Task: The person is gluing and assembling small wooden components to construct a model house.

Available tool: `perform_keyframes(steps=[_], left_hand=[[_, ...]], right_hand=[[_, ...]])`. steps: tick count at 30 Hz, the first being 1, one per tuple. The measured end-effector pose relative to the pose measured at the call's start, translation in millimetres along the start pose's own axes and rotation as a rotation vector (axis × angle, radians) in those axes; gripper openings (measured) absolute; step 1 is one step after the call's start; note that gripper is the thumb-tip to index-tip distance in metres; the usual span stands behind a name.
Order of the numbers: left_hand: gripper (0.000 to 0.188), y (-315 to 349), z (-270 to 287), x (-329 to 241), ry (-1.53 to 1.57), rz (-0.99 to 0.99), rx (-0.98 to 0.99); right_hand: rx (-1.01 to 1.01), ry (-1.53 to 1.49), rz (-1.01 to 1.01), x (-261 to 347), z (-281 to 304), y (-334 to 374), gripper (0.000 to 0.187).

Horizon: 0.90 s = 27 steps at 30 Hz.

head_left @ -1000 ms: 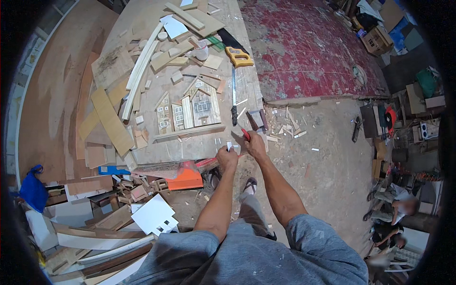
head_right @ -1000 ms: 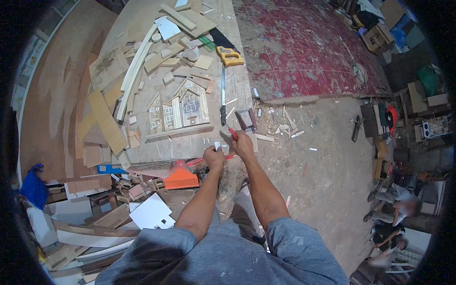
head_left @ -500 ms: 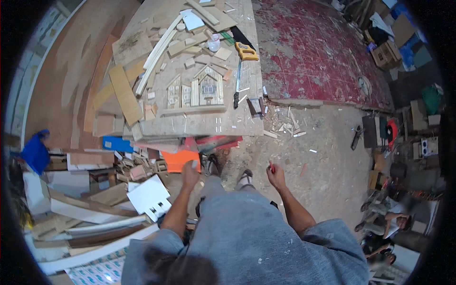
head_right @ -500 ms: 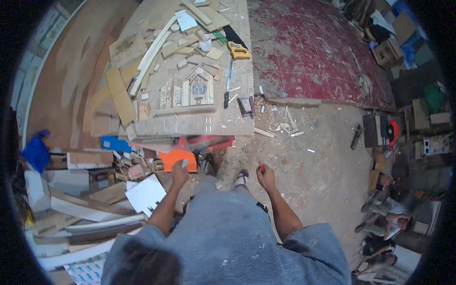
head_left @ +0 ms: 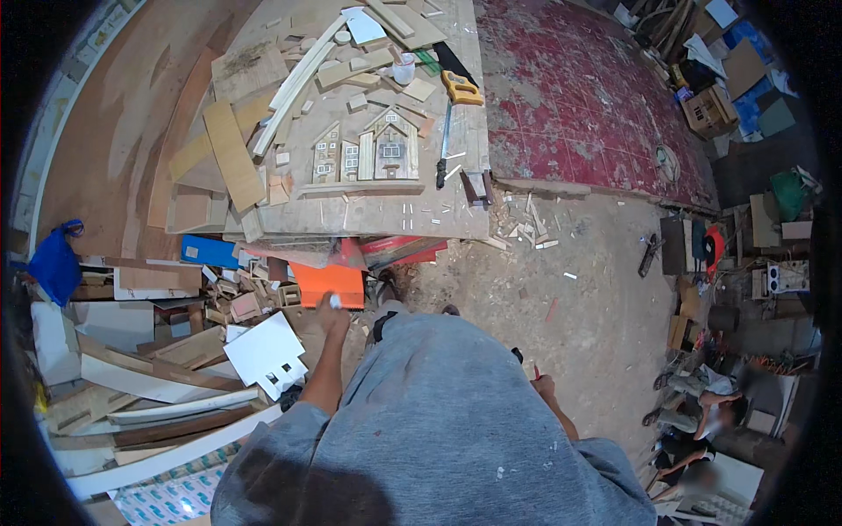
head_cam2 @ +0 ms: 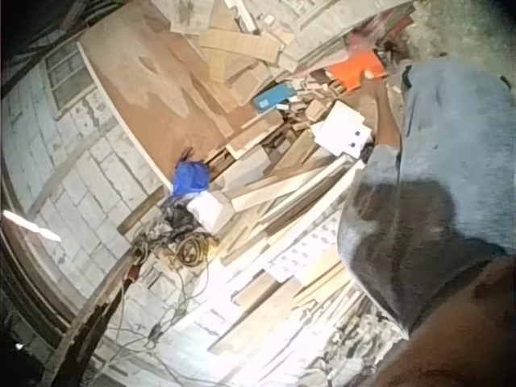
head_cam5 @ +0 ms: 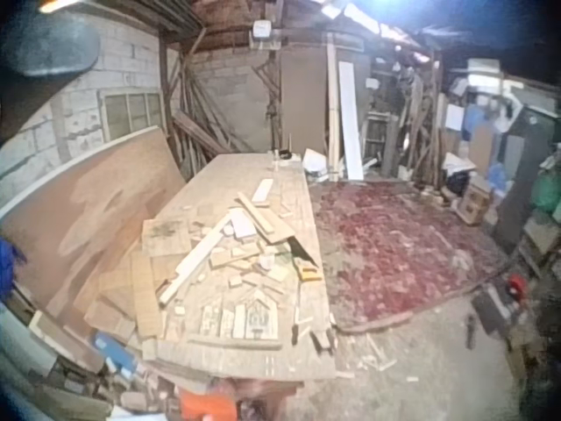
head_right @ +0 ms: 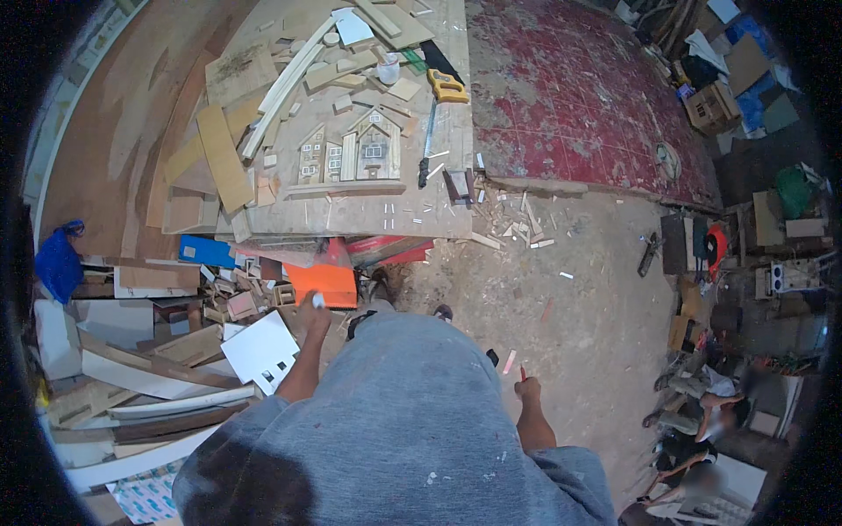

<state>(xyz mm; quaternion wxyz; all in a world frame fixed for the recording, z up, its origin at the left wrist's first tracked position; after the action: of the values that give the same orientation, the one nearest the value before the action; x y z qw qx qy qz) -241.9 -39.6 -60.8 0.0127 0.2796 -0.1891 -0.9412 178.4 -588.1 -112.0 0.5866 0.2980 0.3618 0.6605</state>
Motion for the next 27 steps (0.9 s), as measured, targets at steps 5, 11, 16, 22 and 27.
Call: perform_keyframes(steps=[5,11,16,22,27], left_hand=[[0.046,-96.4,7.6,-103.0,0.321,-0.368,0.059],[0.042,-136.3,10.0,-178.8,0.104,-0.536,0.211],[0.032,-153.5,42.1,-171.0,-0.023,-0.609,0.139],[0.03,-185.8,68.7,-130.5,-0.08,-0.545,0.012],[0.036,-187.1,83.5,-117.1,-0.207,-0.428,-0.118]], right_hand=[[-0.149,-0.186,0.08,100.7,3.5,-20.8,0.036],[-0.459,-0.616,0.357,261.3,38.4,3.1,0.042],[-0.446,-0.696,0.464,349.4,74.9,62.9,0.046],[-0.561,-0.534,0.718,436.4,129.3,74.4,0.047],[-0.515,-0.409,0.744,523.3,190.3,61.9,0.037]])
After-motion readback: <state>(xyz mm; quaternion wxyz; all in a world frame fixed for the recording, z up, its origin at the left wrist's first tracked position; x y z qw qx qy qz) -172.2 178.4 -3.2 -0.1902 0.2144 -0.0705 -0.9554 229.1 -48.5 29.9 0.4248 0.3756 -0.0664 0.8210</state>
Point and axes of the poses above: each hand's wrist, its own y-axis away from the middle knuckle, its own z-axis out of the back of the hand, x = y × z, the point moved 8 cm from there along -y, towards the middle knuckle, and after that the axes turned 10 degrees about x, right-handed, at the moved point
